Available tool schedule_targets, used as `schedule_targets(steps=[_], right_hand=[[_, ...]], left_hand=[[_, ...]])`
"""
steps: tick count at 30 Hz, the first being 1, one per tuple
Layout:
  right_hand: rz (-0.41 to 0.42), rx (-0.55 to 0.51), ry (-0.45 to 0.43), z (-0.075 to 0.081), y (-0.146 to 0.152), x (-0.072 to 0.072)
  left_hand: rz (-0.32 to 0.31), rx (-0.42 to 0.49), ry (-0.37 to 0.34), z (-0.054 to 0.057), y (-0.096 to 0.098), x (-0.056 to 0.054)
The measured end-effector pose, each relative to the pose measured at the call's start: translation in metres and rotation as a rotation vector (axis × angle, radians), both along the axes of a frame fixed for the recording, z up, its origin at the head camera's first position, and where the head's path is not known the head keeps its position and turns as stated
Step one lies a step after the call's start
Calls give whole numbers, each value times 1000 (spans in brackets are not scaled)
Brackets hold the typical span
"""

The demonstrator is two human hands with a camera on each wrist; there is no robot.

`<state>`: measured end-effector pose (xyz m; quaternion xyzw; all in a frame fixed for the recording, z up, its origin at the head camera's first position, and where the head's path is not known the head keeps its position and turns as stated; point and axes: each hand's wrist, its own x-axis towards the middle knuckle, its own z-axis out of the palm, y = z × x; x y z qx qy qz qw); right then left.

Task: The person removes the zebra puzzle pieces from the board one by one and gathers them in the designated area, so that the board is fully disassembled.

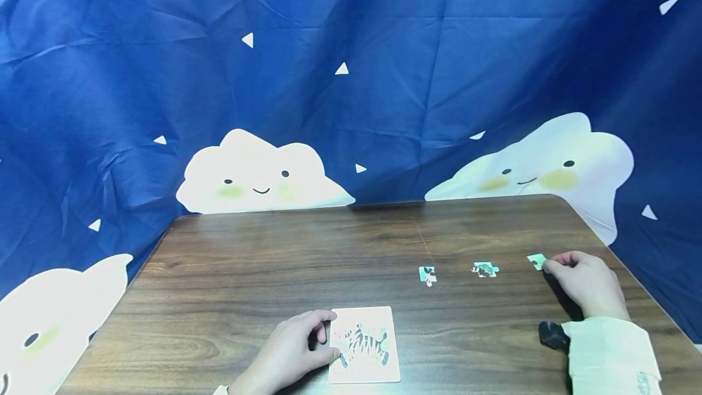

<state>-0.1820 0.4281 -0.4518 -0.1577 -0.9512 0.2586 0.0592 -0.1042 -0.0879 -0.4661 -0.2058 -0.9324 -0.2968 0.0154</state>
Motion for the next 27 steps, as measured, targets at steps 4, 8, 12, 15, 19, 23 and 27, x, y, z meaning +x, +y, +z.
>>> schedule_targets(steps=[4,8,12,15,19,23,27], right_hand=[[-4,-19,71,2,-6,4],[3,-62,146,7,-15,5],[-10,-111,208,15,-24,5],[-7,-111,250,23,-33,5],[11,-125,296,34,-48,6],[42,-152,378,43,-62,8],[75,-148,450,52,-75,10]], left_hand=[[-6,3,-5,1,-1,0],[-18,7,-26,2,-1,0],[-26,-17,-53,4,0,2],[-28,-46,-66,5,0,3],[-24,-62,-60,5,0,4],[-21,-67,-52,5,0,3],[-19,-75,-45,4,1,3]])
